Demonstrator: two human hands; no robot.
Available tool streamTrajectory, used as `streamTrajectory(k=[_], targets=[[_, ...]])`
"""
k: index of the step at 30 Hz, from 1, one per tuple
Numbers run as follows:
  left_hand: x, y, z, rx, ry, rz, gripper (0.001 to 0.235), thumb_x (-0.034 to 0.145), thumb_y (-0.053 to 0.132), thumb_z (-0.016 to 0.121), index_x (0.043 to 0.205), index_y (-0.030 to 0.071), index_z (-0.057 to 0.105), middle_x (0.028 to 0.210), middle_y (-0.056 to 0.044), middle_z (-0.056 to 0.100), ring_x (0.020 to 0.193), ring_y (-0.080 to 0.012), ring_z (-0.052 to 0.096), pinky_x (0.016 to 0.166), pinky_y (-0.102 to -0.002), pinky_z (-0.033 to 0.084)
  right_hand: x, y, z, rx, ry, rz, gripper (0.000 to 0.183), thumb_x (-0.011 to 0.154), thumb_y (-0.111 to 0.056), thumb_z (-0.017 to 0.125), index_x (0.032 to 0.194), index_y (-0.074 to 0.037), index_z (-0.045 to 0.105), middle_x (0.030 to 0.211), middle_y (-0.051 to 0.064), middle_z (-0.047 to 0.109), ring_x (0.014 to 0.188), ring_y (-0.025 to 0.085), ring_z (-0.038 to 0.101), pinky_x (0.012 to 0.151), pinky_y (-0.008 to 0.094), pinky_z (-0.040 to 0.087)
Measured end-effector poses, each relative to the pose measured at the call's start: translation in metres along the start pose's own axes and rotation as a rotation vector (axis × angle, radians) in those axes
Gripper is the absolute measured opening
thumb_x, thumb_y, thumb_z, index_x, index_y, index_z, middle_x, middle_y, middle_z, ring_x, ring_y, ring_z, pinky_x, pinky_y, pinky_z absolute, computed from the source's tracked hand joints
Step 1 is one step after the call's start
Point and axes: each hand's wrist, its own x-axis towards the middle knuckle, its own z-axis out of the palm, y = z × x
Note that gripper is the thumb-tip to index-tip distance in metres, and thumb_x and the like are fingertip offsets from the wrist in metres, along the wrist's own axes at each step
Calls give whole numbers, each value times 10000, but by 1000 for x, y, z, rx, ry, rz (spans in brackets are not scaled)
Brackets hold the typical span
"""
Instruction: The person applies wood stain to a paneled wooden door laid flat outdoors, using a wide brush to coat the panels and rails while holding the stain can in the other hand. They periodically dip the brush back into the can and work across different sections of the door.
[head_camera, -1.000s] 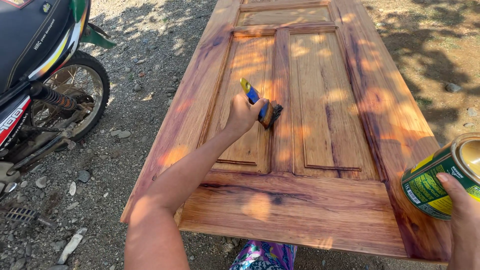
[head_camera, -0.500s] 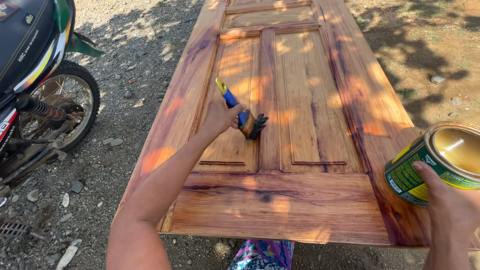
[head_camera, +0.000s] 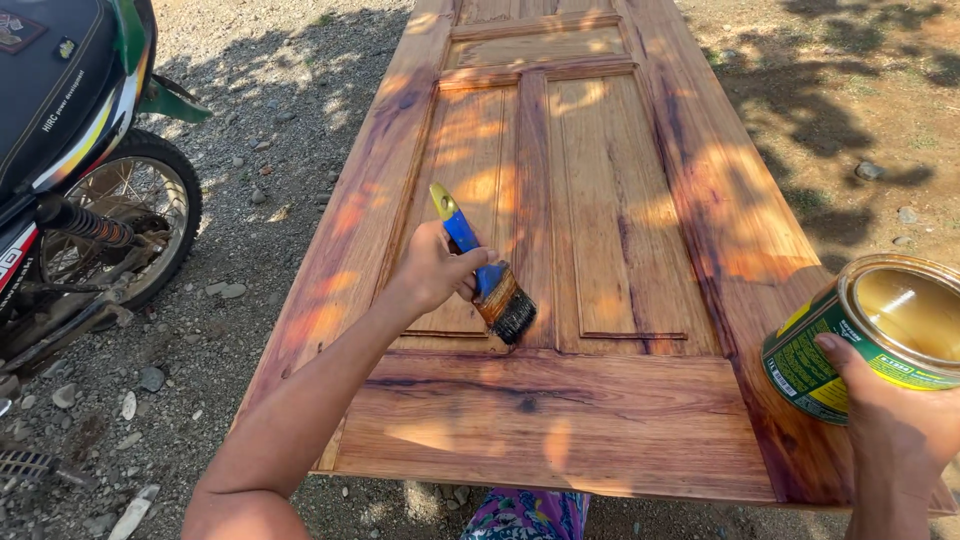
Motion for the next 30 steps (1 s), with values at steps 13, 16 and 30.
streamTrajectory(k=[13,16,30], targets=[[-72,30,35,-193,26,156,148,941,105,750,1018,-15,711,796,-97,743,650,-145,719,535,-266,611,3,-40,0,227,13,-99,567,857,45,878,1339,81,582,1278,142,680,1119,177,684,1027,267,572],[-85,32,30,-368,32,112,157,937,97,734,1049,-1,682,835,-100,745,691,-149,735,566,-272,633,2,-42,0,222,12,-98,534,873,65,881,1303,78,563,1291,151,684,1133,186,694,1027,276,585],[-84,-8,-9,-1022,250,-86,170,990,208,701,1011,52,636,936,-85,707,858,-163,713,797,-314,653,3,-39,0,301,-19,-105,516,885,85,867,1298,64,559,1278,153,680,1124,194,700,1024,283,589]])
